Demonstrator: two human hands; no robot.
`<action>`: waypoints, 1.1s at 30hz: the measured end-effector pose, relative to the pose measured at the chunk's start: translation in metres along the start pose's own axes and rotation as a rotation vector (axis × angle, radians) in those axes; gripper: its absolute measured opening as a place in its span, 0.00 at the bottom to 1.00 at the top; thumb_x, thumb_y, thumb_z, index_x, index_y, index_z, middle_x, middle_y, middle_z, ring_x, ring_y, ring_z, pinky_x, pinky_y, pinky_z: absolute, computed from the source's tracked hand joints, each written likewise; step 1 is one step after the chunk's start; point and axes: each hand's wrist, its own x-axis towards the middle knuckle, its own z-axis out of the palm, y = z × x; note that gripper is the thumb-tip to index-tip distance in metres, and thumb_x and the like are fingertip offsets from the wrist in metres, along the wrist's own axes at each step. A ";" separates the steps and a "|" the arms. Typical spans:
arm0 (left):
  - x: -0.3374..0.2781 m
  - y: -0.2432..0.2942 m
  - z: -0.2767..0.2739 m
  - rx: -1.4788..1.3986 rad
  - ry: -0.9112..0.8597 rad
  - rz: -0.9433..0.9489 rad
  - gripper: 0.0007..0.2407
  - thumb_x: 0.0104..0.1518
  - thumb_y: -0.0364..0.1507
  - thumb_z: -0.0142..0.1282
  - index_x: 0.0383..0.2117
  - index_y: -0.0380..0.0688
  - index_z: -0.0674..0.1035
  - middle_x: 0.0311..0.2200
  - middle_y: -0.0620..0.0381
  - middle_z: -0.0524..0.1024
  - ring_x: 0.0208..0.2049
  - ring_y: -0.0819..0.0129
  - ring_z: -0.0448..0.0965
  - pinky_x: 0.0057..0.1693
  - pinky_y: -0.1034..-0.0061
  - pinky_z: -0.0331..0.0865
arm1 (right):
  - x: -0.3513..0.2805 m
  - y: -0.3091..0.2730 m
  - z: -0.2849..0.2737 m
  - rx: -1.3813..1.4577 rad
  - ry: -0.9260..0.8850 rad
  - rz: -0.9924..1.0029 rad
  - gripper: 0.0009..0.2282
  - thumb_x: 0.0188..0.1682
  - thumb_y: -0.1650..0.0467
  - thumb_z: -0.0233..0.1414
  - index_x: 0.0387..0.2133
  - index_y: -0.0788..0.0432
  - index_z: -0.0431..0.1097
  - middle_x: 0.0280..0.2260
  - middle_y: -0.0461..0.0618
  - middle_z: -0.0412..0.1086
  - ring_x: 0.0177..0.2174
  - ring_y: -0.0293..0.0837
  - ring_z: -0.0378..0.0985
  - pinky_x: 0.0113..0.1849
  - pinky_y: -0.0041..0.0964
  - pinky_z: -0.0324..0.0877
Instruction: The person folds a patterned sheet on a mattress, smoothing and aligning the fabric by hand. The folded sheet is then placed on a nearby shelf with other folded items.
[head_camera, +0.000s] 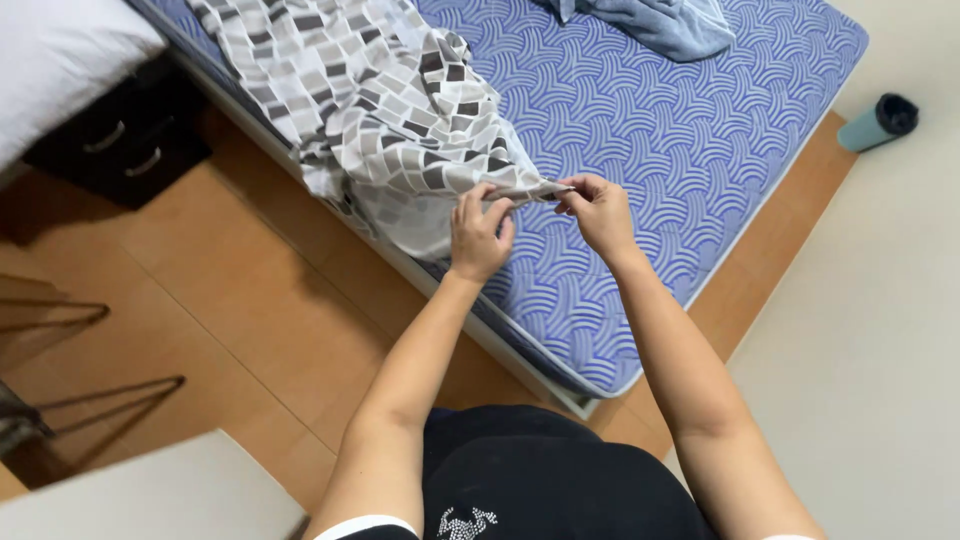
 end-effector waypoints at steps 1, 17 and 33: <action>-0.008 0.011 0.014 0.087 0.040 -0.014 0.10 0.49 0.25 0.58 0.39 0.45 0.80 0.49 0.48 0.72 0.50 0.48 0.73 0.55 0.57 0.64 | -0.002 -0.001 -0.016 0.038 -0.026 0.000 0.05 0.52 0.77 0.53 0.37 0.67 0.77 0.29 0.47 0.77 0.28 0.34 0.79 0.32 0.28 0.73; -0.063 -0.047 0.228 -1.764 0.250 -1.369 0.05 0.54 0.29 0.54 0.27 0.40 0.78 0.24 0.53 0.73 0.27 0.62 0.71 0.36 0.70 0.66 | 0.015 0.040 -0.160 0.141 -0.095 0.023 0.05 0.54 0.75 0.55 0.38 0.68 0.75 0.29 0.49 0.76 0.27 0.36 0.79 0.31 0.28 0.73; -0.041 -0.020 0.397 -1.992 0.891 -0.844 0.08 0.41 0.19 0.51 0.30 0.35 0.74 0.43 0.43 0.77 0.48 0.48 0.75 0.61 0.52 0.66 | 0.141 0.122 -0.319 0.256 -0.359 0.067 0.05 0.54 0.76 0.53 0.40 0.67 0.73 0.30 0.48 0.75 0.27 0.37 0.79 0.32 0.30 0.75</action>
